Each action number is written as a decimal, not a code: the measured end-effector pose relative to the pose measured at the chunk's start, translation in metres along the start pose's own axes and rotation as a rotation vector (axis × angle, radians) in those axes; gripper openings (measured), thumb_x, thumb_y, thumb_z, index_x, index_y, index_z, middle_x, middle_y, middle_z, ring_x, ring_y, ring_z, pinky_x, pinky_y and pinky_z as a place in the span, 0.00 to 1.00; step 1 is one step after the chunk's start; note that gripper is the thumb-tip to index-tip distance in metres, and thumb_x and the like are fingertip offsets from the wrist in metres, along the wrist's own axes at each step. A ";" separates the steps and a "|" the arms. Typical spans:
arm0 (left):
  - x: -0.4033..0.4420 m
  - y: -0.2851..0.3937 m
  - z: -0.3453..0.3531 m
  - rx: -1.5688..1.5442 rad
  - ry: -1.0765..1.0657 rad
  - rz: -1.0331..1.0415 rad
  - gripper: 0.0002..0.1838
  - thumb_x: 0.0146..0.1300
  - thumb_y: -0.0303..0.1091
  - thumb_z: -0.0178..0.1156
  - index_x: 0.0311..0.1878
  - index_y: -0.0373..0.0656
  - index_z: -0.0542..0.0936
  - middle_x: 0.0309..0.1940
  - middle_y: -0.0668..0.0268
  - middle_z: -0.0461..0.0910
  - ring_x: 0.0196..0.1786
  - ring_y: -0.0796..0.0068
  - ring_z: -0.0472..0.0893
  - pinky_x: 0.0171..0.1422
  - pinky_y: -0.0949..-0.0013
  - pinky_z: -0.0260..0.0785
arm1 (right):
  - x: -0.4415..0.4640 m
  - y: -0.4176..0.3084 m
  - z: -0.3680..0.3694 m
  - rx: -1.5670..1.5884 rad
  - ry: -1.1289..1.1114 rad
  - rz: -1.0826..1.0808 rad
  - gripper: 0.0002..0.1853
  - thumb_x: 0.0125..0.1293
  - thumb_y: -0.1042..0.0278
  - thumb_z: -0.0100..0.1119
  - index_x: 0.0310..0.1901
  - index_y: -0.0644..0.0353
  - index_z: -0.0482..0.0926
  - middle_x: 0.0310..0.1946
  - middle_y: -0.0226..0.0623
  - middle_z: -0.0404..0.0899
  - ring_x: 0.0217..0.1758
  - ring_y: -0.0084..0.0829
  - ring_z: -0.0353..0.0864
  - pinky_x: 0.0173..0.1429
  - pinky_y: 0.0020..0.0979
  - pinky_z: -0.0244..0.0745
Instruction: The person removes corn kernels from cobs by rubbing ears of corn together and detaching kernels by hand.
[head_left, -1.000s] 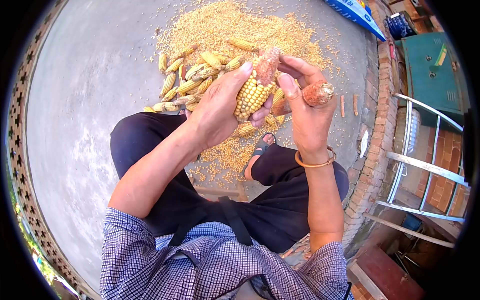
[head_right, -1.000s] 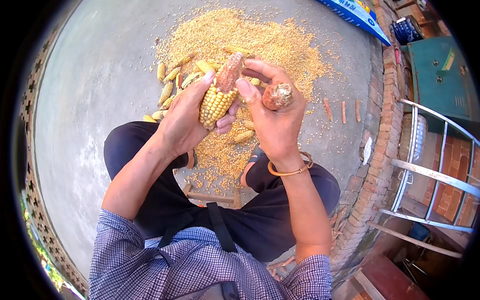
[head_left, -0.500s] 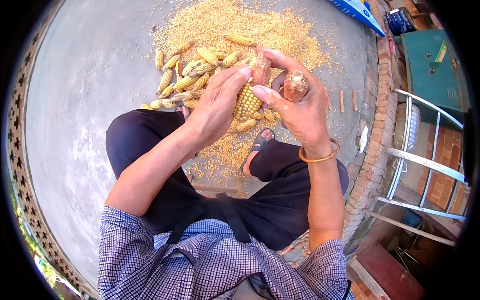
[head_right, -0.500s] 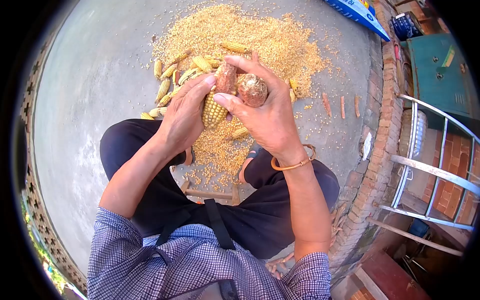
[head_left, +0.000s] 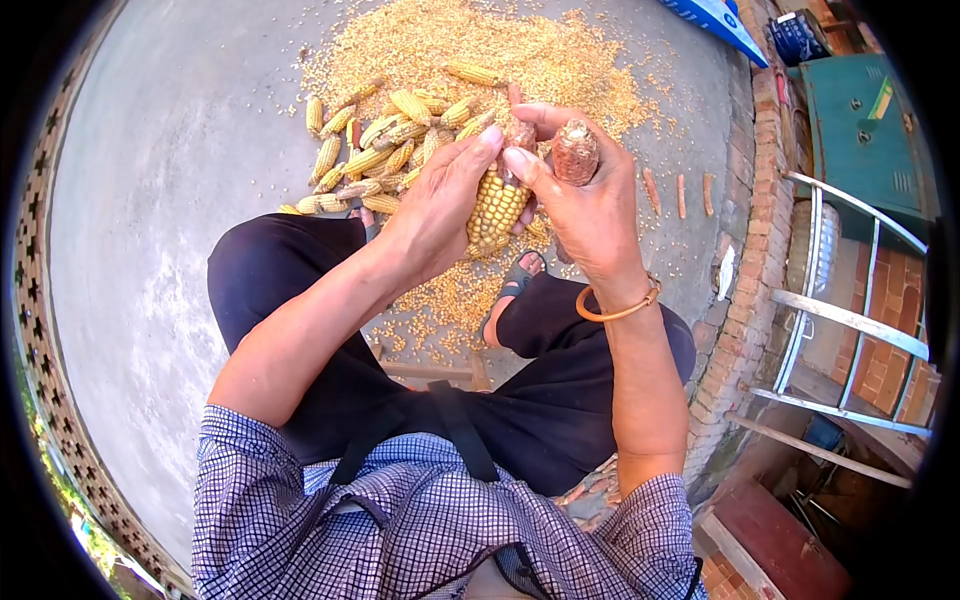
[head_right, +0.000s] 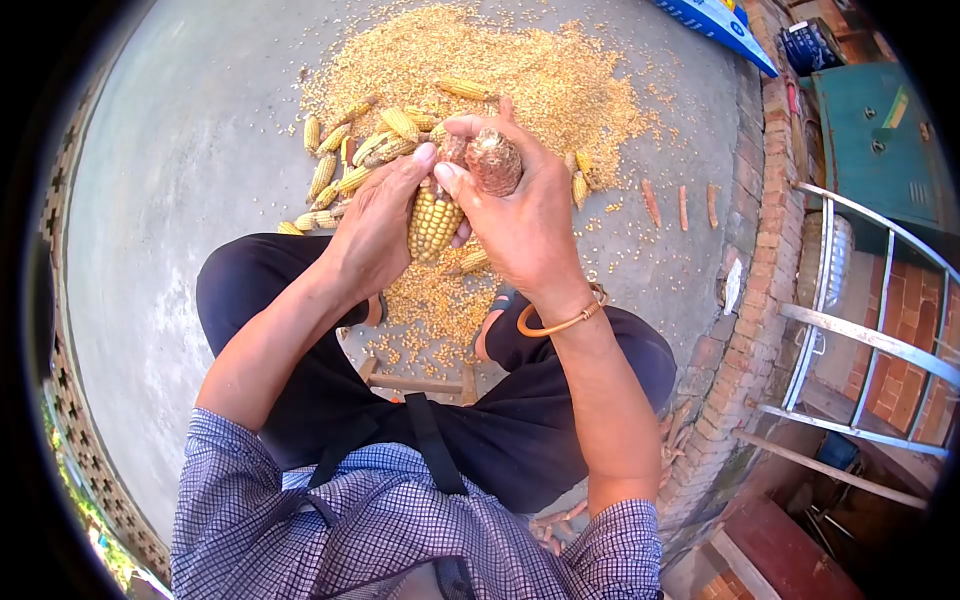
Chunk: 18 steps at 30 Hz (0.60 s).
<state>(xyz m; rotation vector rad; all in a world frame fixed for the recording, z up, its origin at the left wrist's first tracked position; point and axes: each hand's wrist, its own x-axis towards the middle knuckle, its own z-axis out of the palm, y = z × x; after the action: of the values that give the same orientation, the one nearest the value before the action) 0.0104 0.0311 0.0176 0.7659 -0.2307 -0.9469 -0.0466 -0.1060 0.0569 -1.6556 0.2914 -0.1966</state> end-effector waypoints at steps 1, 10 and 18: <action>0.000 0.000 0.001 -0.014 0.020 -0.023 0.19 0.80 0.45 0.40 0.47 0.39 0.75 0.39 0.63 0.78 0.42 0.71 0.79 0.43 0.65 0.73 | 0.001 0.000 -0.002 0.014 -0.013 -0.001 0.16 0.63 0.76 0.67 0.53 0.65 0.79 0.33 0.32 0.82 0.29 0.19 0.81 0.22 0.20 0.77; 0.003 0.010 0.010 -0.183 0.026 -0.191 0.25 0.80 0.50 0.34 0.48 0.38 0.73 0.32 0.59 0.78 0.28 0.67 0.79 0.30 0.69 0.73 | 0.000 -0.007 -0.010 0.103 -0.017 0.081 0.16 0.65 0.75 0.65 0.53 0.69 0.78 0.36 0.34 0.82 0.27 0.19 0.80 0.27 0.21 0.78; 0.003 0.009 0.009 -0.226 0.034 -0.245 0.26 0.80 0.51 0.33 0.50 0.37 0.73 0.31 0.56 0.79 0.26 0.67 0.80 0.25 0.71 0.73 | 0.001 -0.005 -0.019 0.212 -0.089 0.161 0.19 0.64 0.75 0.66 0.54 0.73 0.76 0.36 0.35 0.81 0.26 0.19 0.79 0.32 0.21 0.76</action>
<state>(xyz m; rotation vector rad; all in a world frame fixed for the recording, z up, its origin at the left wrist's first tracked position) 0.0136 0.0271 0.0302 0.6089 0.0022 -1.1681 -0.0514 -0.1237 0.0637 -1.4197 0.3236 -0.0315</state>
